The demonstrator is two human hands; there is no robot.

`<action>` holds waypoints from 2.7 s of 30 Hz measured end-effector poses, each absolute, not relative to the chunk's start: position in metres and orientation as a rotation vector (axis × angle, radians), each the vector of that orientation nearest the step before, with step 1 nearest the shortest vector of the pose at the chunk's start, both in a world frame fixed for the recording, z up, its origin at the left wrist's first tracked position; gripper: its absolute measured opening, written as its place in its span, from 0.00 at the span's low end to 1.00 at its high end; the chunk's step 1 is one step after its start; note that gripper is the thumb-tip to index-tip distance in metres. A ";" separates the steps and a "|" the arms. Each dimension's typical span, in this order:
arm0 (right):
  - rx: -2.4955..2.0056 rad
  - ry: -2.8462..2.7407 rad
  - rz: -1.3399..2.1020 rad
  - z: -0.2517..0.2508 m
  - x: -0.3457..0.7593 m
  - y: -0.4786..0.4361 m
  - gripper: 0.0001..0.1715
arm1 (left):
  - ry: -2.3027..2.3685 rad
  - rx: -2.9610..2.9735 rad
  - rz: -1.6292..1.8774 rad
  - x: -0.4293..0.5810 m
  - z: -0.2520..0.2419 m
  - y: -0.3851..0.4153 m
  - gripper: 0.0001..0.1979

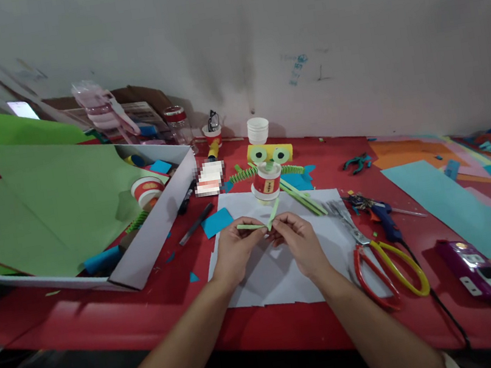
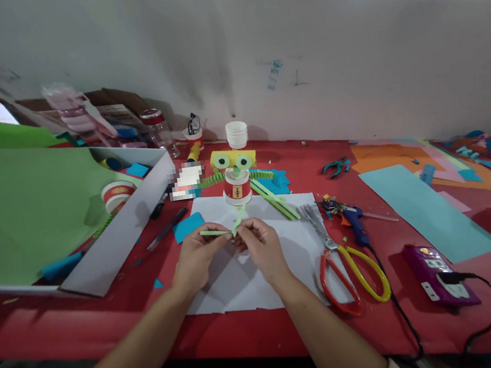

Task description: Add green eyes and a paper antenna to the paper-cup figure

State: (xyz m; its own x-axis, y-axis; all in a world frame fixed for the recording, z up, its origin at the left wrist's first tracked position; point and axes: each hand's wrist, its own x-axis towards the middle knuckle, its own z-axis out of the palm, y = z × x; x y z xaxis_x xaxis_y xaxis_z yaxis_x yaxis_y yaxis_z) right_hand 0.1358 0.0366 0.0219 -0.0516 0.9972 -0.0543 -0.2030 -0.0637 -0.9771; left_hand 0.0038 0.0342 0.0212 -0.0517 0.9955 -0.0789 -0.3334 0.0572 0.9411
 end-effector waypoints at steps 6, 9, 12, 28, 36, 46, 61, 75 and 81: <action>-1.035 -1.139 1.361 0.020 0.137 0.036 0.11 | 1.040 0.845 1.358 0.004 0.025 0.034 0.07; -1.053 -1.180 1.324 0.019 0.137 0.036 0.10 | 1.035 0.834 1.352 0.005 0.026 0.034 0.08; -1.054 -1.169 1.336 0.018 0.137 0.036 0.10 | 0.998 0.808 1.347 0.004 0.025 0.034 0.08; -1.035 -1.162 1.373 0.022 0.137 0.035 0.11 | 0.972 0.776 1.274 -0.002 0.024 0.036 0.09; -1.051 -1.155 1.344 0.021 0.134 0.035 0.12 | 1.054 0.837 1.381 -0.002 0.029 0.034 0.14; -1.051 -1.072 1.360 0.020 0.135 0.036 0.07 | 1.174 1.021 1.389 -0.001 0.025 0.032 0.15; -1.008 -1.034 1.427 0.019 0.135 0.036 0.06 | 0.972 0.872 1.298 -0.002 0.029 0.033 0.21; -1.024 -1.001 1.450 0.020 0.131 0.033 0.07 | 0.999 0.767 1.303 0.000 0.026 0.035 0.27; -1.020 -0.960 1.446 0.021 0.132 0.034 0.08 | 0.965 0.761 1.272 -0.002 0.026 0.035 0.26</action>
State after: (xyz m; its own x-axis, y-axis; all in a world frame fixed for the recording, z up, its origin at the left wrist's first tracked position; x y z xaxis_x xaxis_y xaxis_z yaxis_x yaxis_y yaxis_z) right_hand 0.1325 0.0343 0.0214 -0.0614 0.9941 -0.0891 -0.3042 -0.1036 -0.9470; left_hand -0.0024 0.0349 0.0264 0.0247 0.9861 -0.1645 -0.4239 0.1593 0.8916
